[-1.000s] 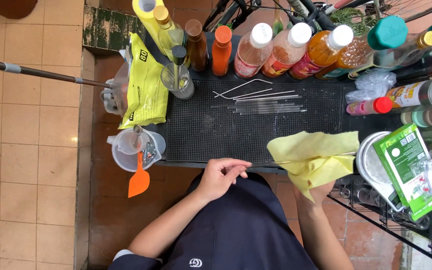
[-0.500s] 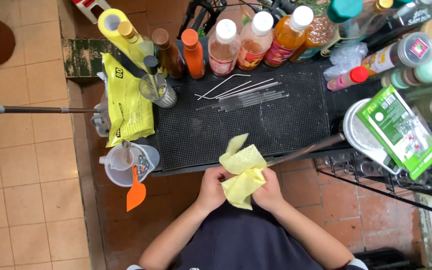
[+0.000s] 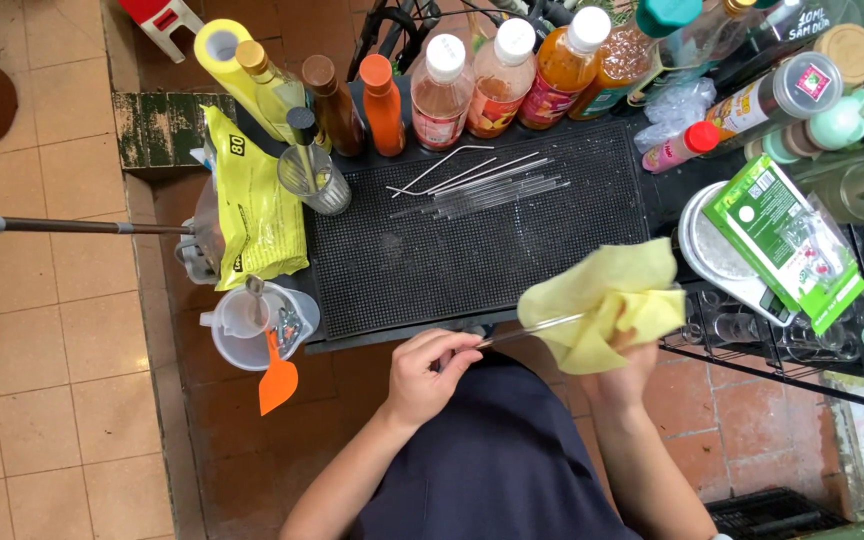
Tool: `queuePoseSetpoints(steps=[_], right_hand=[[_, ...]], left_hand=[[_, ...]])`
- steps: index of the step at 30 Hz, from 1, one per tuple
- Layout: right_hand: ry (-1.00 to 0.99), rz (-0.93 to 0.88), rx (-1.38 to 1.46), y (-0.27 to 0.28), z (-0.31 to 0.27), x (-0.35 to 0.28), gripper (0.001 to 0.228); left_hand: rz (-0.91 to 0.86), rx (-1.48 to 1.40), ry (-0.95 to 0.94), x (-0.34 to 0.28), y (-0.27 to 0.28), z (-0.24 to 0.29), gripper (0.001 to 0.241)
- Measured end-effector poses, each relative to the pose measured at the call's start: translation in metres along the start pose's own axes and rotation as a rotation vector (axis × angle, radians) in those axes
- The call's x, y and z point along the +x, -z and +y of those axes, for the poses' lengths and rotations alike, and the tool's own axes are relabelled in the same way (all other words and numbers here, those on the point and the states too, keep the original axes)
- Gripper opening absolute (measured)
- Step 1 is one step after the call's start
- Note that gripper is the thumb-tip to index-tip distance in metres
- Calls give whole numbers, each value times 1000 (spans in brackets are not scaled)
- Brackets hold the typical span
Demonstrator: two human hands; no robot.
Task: Wiping and cleaning reusable straws and a spoon with a cloth at a counter.
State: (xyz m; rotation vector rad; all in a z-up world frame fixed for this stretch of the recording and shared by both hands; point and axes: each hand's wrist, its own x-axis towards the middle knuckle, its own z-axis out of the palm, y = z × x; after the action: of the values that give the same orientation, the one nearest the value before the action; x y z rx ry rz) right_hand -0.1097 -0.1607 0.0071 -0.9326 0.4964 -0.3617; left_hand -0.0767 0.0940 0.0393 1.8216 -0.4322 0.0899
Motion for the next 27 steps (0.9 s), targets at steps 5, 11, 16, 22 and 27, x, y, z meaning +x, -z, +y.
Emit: queuePoseSetpoints(steps=[5,11,16,22,27], right_hand=[[-58,-93,6,-2,12,-10,52],[-149,-244,8,-6,31,-20,54],[-212,-346,16,-4,48,-32,55],[-277,-441,36,-3,61,-57,57],[-320,-526,53,-7,71,-69,58]], left_hand=[[-103,-236,212,-13,4,4,13],[-316,-378,421,-25,13,1,21],[-514,-687,625,-42,18,-23,26],[-469,-777,633,-49,31,-29,26],[-413,-734,623,-51,31,-19,26]])
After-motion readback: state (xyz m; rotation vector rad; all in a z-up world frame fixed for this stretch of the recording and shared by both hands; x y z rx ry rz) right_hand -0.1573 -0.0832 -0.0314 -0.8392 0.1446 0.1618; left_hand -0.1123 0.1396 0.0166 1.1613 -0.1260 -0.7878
